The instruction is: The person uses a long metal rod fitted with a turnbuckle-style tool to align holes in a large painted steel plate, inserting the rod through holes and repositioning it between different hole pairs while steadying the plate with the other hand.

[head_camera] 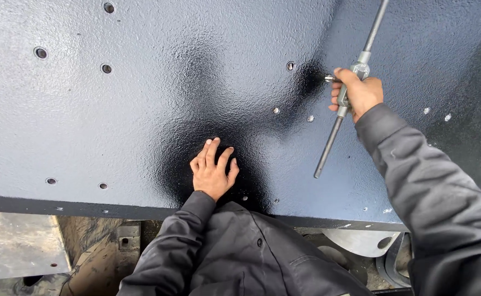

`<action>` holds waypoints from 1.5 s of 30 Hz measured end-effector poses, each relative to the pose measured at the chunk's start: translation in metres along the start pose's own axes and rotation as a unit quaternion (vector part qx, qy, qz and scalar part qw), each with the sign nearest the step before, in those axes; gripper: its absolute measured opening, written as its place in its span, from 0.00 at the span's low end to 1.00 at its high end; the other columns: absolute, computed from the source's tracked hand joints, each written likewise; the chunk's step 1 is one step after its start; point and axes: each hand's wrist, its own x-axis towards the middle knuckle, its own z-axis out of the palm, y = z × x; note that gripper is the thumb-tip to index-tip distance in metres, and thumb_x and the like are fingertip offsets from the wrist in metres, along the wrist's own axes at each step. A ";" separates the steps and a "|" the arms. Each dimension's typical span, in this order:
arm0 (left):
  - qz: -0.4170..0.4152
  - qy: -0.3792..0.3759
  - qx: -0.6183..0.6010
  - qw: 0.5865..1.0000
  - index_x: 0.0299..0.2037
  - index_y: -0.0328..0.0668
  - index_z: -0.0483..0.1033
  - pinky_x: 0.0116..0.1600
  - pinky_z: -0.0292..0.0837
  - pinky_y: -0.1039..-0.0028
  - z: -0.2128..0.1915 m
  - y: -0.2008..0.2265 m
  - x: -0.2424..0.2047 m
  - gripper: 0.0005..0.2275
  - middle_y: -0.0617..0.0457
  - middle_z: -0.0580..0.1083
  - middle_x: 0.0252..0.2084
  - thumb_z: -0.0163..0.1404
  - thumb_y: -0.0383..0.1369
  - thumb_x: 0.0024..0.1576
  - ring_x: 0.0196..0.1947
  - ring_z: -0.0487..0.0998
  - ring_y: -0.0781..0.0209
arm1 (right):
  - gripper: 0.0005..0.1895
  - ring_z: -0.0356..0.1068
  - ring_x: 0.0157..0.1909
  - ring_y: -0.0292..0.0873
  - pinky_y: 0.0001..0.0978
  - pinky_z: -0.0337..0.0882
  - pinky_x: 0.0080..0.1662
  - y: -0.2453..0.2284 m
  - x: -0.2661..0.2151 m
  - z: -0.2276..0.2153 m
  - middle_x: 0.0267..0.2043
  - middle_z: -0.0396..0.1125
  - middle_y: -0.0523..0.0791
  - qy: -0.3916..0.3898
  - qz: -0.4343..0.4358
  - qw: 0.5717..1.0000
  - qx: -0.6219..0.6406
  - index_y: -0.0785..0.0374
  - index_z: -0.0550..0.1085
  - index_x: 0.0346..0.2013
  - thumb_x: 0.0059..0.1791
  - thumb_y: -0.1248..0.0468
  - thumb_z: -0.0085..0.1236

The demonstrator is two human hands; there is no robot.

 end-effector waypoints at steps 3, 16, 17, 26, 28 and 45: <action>-0.006 -0.007 0.005 1.000 0.53 0.57 0.79 0.65 0.57 0.60 -0.003 0.003 0.000 0.14 0.50 0.66 0.68 0.55 0.43 0.58 0.69 0.64 0.51 | 0.32 0.76 0.35 0.53 0.46 0.79 0.37 -0.001 -0.006 0.003 0.37 0.72 0.53 0.012 0.075 0.989 0.128 0.71 0.74 0.44 0.52 0.40 0.53; -0.004 0.005 0.024 1.000 0.53 0.58 0.78 0.65 0.57 0.60 0.003 0.002 0.001 0.14 0.50 0.65 0.68 0.55 0.43 0.59 0.70 0.63 0.52 | 0.17 0.71 0.54 0.45 0.37 0.72 0.61 -0.048 -0.007 -0.029 0.43 0.71 0.41 0.046 -0.453 0.636 -0.622 0.55 0.75 0.50 0.46 0.59 0.62; 0.001 0.007 0.018 1.000 0.53 0.57 0.78 0.65 0.57 0.60 0.005 0.001 0.003 0.14 0.50 0.65 0.68 0.55 0.43 0.58 0.70 0.63 0.52 | 0.19 0.72 0.53 0.46 0.40 0.72 0.59 -0.059 -0.007 -0.031 0.43 0.72 0.42 -0.028 -0.395 0.660 -0.639 0.55 0.74 0.49 0.45 0.56 0.64; -0.007 -0.012 0.013 1.000 0.54 0.57 0.78 0.66 0.56 0.59 -0.001 0.004 -0.002 0.14 0.50 0.65 0.68 0.55 0.43 0.59 0.70 0.63 0.51 | 0.27 0.78 0.33 0.45 0.40 0.80 0.35 0.002 -0.003 0.000 0.33 0.76 0.49 0.065 -0.036 0.995 0.069 0.68 0.78 0.39 0.50 0.44 0.55; -0.010 -0.016 0.005 1.000 0.53 0.57 0.78 0.66 0.56 0.58 -0.001 0.003 -0.001 0.14 0.49 0.65 0.68 0.56 0.43 0.59 0.70 0.63 0.50 | 0.34 0.78 0.30 0.46 0.40 0.79 0.34 0.001 -0.011 -0.023 0.30 0.76 0.50 0.039 -0.004 0.999 0.022 0.71 0.79 0.37 0.54 0.39 0.48; 0.007 -0.012 0.036 0.999 0.53 0.55 0.78 0.64 0.56 0.57 0.005 0.002 -0.006 0.14 0.47 0.65 0.69 0.57 0.43 0.59 0.70 0.63 0.48 | 0.27 0.74 0.29 0.55 0.50 0.73 0.35 0.123 -0.094 0.052 0.29 0.70 0.49 0.180 -0.092 0.928 -0.313 0.60 0.76 0.35 0.62 0.42 0.43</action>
